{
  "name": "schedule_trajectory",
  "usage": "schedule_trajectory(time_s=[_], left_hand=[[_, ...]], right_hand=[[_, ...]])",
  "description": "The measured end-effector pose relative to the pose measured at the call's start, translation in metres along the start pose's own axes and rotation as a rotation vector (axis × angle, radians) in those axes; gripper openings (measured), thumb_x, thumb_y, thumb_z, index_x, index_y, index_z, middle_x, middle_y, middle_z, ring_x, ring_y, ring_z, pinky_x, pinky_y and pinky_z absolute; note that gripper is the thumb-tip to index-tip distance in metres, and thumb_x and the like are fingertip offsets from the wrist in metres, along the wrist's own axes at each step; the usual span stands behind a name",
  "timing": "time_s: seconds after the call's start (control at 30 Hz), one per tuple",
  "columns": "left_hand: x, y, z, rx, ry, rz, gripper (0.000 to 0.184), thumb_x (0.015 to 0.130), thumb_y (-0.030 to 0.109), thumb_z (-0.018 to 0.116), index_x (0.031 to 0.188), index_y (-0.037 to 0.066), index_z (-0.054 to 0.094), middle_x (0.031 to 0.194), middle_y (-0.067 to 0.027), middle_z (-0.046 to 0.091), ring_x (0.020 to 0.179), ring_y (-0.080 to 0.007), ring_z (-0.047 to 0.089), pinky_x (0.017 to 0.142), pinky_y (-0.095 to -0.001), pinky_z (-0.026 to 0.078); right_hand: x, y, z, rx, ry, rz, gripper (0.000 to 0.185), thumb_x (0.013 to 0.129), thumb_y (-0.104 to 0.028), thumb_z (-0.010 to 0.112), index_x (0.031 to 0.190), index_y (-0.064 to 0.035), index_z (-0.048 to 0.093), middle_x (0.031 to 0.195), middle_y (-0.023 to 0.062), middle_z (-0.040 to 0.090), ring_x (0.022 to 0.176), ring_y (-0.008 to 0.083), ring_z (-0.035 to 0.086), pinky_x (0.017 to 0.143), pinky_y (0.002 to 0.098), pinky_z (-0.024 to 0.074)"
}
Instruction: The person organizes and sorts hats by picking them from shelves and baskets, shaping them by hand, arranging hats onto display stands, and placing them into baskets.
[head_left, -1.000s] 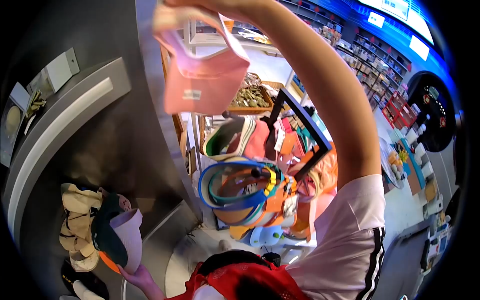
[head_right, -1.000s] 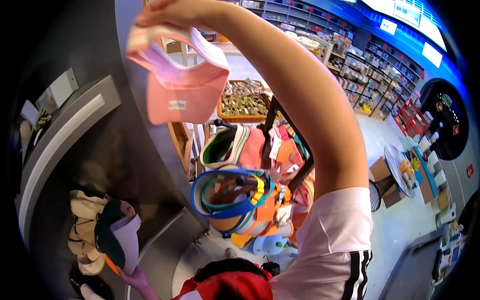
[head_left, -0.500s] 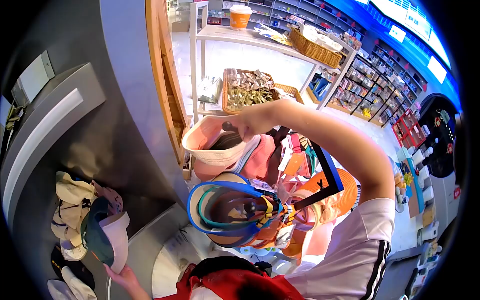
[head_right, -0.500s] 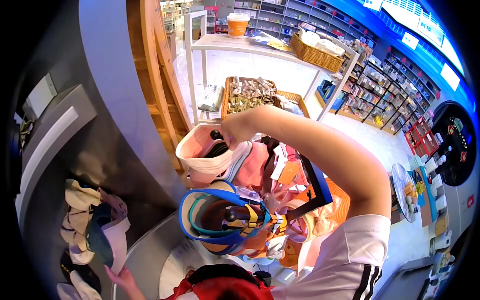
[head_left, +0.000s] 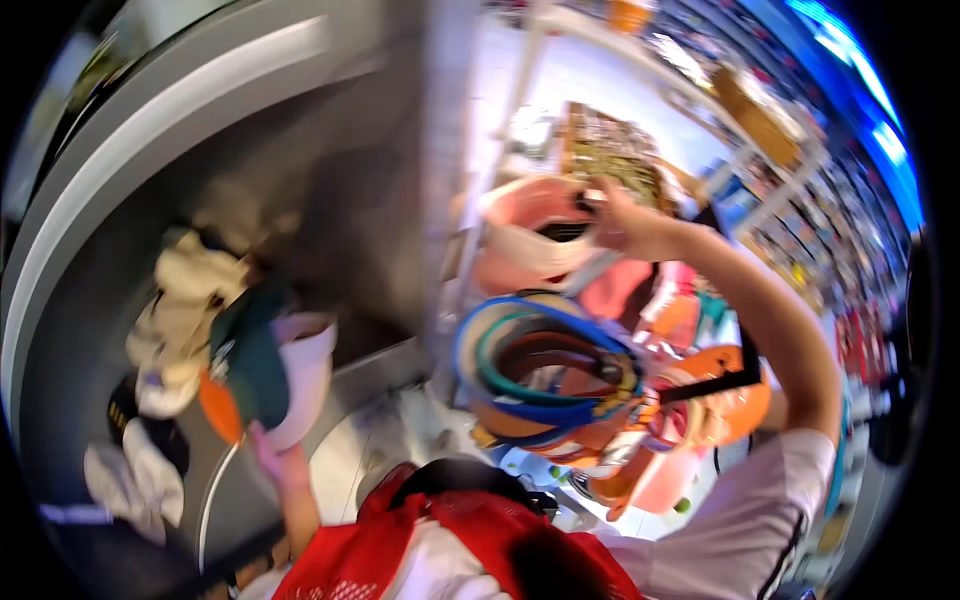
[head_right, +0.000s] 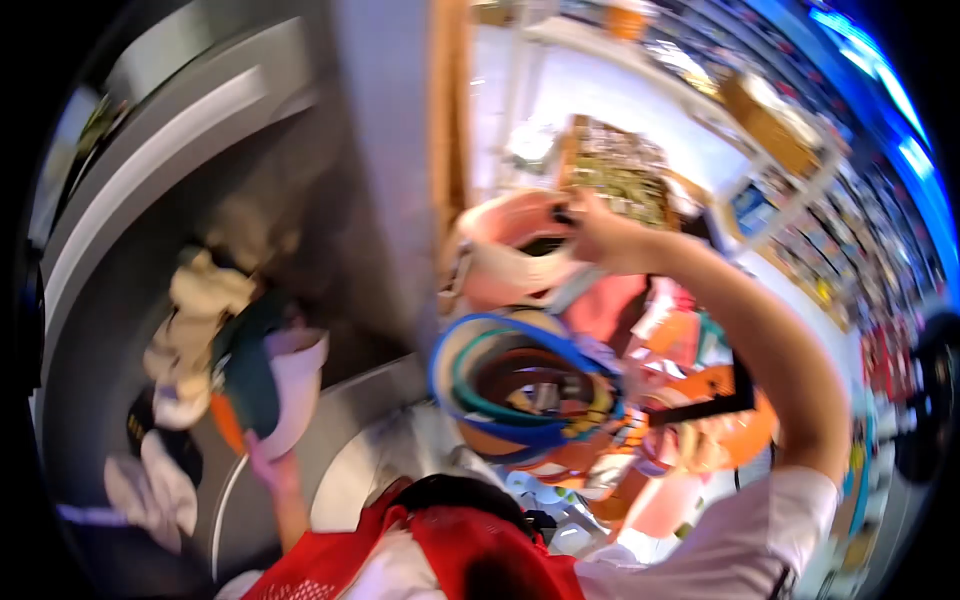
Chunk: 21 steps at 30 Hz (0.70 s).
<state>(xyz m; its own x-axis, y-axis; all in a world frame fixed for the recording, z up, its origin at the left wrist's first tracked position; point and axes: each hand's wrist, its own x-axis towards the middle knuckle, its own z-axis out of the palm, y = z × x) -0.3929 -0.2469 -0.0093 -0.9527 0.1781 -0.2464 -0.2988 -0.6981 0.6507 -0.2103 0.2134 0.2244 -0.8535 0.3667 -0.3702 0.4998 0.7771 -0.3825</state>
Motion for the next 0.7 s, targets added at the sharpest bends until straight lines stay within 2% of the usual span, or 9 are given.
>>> schedule_trajectory(time_s=[0.03, 0.07, 0.2, 0.23, 0.33, 0.4, 0.5, 0.57, 0.7], left_hand=[[0.001, -0.003, -0.002, 0.011, -0.051, 0.039, 0.040, 0.084, 0.028, 0.045, 0.118, 0.006, 0.040, 0.120, -0.0095, 0.044, 0.110, -0.0232, 0.042, 0.095, -0.0373, 0.030], [0.002, -0.002, -0.007, -0.042, -0.131, -0.026, 0.041, 0.085, 0.028, 0.046, 0.119, 0.007, 0.040, 0.121, -0.0073, 0.043, 0.112, -0.0219, 0.040, 0.095, -0.0380, 0.029], [0.008, 0.005, -0.005, -0.007, -0.125, -0.065, 0.044, 0.083, 0.026, 0.049, 0.122, 0.010, 0.037, 0.121, -0.0050, 0.044, 0.111, -0.0194, 0.041, 0.095, -0.0367, 0.031], [0.010, 0.009, -0.007, 0.007, -0.158, -0.069, 0.048, 0.083, 0.023, 0.050, 0.125, 0.011, 0.031, 0.124, -0.0049, 0.040, 0.114, -0.0201, 0.038, 0.095, -0.0378, 0.029], [0.015, 0.018, -0.011, 0.061, -0.243, -0.079, 0.054, 0.082, 0.019, 0.051, 0.128, 0.012, 0.025, 0.128, -0.0050, 0.035, 0.116, -0.0211, 0.035, 0.097, -0.0390, 0.027], [0.024, 0.029, -0.018, 0.085, -0.323, -0.095, 0.055, 0.082, 0.018, 0.052, 0.129, 0.012, 0.024, 0.128, -0.0049, 0.034, 0.117, -0.0215, 0.034, 0.097, -0.0394, 0.027], [0.042, 0.046, -0.034, 0.138, -0.452, -0.166, 0.064, 0.079, 0.020, 0.056, 0.130, 0.011, 0.019, 0.130, -0.0047, 0.030, 0.118, -0.0228, 0.032, 0.098, -0.0404, 0.024], [0.054, 0.061, -0.041, 0.189, -0.616, -0.127, 0.066, 0.078, 0.021, 0.057, 0.131, 0.011, 0.018, 0.132, -0.0049, 0.028, 0.120, -0.0236, 0.029, 0.100, -0.0401, 0.022], [0.073, 0.094, -0.065, 0.378, -0.797, -0.119, 0.067, 0.075, 0.021, 0.060, 0.129, 0.005, 0.022, 0.128, -0.0068, 0.032, 0.117, -0.0222, 0.032, 0.099, -0.0376, 0.024]], right_hand=[[0.016, 0.030, 0.001, 0.164, 0.042, -0.104, 0.071, 0.074, -0.007, 0.054, 0.126, 0.0036, 0.006, 0.101, 0.0171, 0.046, 0.082, 0.0207, 0.050, 0.076, 0.0336, 0.0404], [0.006, -0.003, -0.011, -0.070, 0.166, -0.045, 0.073, 0.075, -0.011, 0.057, 0.127, 0.0028, 0.007, 0.109, 0.0202, 0.043, 0.092, 0.0236, 0.050, 0.081, 0.0332, 0.0400], [0.004, -0.063, -0.037, -0.164, 0.469, -0.196, 0.050, 0.078, -0.009, 0.054, 0.121, -0.0023, 0.028, 0.116, 0.0178, 0.040, 0.097, 0.0277, 0.049, 0.085, 0.0343, 0.0398], [-0.002, -0.093, -0.031, -0.043, 0.501, -0.198, 0.039, 0.081, -0.004, 0.049, 0.117, -0.0045, 0.035, 0.113, 0.0105, 0.044, 0.093, 0.0175, 0.051, 0.083, 0.0301, 0.0408], [-0.021, -0.153, 0.011, 0.317, 0.311, -0.346, 0.034, 0.078, -0.005, 0.050, 0.111, -0.0017, 0.042, 0.097, 0.0068, 0.053, 0.078, 0.0145, 0.054, 0.069, 0.0269, 0.0444], [-0.025, -0.191, 0.045, 0.262, 0.176, -0.402, 0.038, 0.082, -0.023, 0.051, 0.111, -0.0011, 0.042, 0.094, 0.0088, 0.056, 0.082, 0.0149, 0.056, 0.073, 0.0286, 0.0443], [0.016, -0.224, 0.094, 0.469, -0.080, -0.193, 0.062, 0.081, -0.042, 0.050, 0.118, 0.0049, 0.034, 0.107, 0.0175, 0.052, 0.099, 0.0228, 0.050, 0.083, 0.0303, 0.0406], [0.052, -0.238, 0.133, 0.675, -0.041, 0.000, 0.076, 0.077, -0.051, 0.050, 0.122, 0.0062, 0.028, 0.116, 0.0179, 0.045, 0.106, 0.0219, 0.044, 0.087, 0.0307, 0.0373], [0.084, -0.281, 0.180, 1.695, -0.334, -0.199, 0.045, 0.084, -0.039, 0.046, 0.110, -0.0026, 0.046, 0.108, 0.0104, 0.053, 0.096, 0.0206, 0.052, 0.088, 0.0348, 0.0390]])
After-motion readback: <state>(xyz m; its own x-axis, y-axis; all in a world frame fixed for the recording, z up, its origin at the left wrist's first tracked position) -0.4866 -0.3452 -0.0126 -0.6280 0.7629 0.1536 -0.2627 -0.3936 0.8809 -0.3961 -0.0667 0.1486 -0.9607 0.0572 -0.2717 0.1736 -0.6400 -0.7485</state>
